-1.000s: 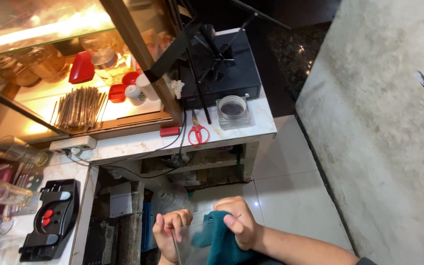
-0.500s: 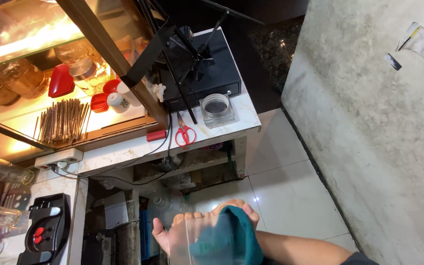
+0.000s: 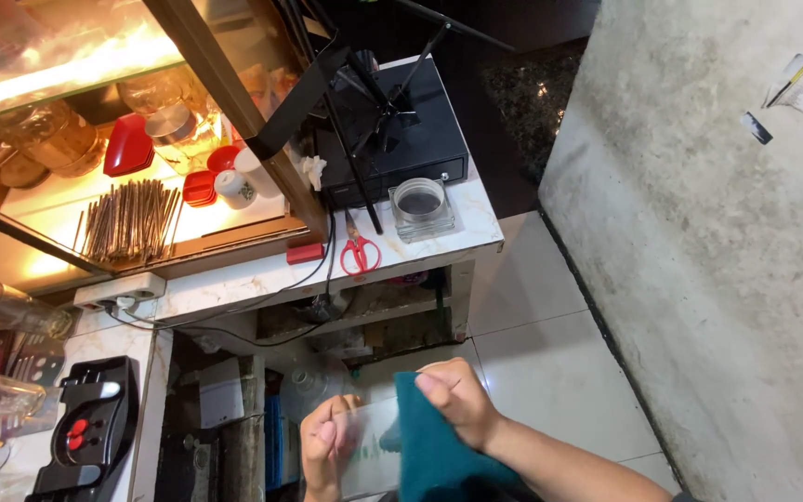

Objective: Wiping and organizing clear plastic containers and a glass jar using a cleaning cloth at a cafe counter.

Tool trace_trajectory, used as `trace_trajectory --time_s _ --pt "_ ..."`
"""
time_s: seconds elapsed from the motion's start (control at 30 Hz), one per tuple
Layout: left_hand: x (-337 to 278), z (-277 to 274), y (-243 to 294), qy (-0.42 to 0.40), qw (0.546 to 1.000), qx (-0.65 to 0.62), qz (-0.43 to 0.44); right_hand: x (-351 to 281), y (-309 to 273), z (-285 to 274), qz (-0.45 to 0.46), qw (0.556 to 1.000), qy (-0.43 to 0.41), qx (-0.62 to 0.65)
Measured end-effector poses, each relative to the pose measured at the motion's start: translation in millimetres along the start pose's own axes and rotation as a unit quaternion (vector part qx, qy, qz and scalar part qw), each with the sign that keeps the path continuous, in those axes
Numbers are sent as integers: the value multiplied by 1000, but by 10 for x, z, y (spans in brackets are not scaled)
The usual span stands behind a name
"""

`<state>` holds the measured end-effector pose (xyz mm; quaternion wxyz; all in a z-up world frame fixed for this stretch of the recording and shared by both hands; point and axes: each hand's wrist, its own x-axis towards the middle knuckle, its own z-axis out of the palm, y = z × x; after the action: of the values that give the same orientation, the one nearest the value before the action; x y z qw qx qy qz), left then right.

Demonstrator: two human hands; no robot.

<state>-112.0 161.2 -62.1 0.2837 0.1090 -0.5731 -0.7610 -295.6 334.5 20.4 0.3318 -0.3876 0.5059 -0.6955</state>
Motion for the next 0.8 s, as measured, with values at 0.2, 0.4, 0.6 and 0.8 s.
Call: trace_trajectory --time_s 0.2,0.4,0.6,0.8 --pt "-192 -284 42 -76 991 -58 92 -51 -177 294 12 995 -68 -66" --pt "-247 -355 399 -194 944 -124 238 63 9 381 -278 947 -144 -76" --pt "-364 -218 546 -67 960 -161 219 161 -54 408 -183 960 -209 12" --pt "-317 -237 189 -1 888 -429 168 56 72 547 -59 972 -167 157"
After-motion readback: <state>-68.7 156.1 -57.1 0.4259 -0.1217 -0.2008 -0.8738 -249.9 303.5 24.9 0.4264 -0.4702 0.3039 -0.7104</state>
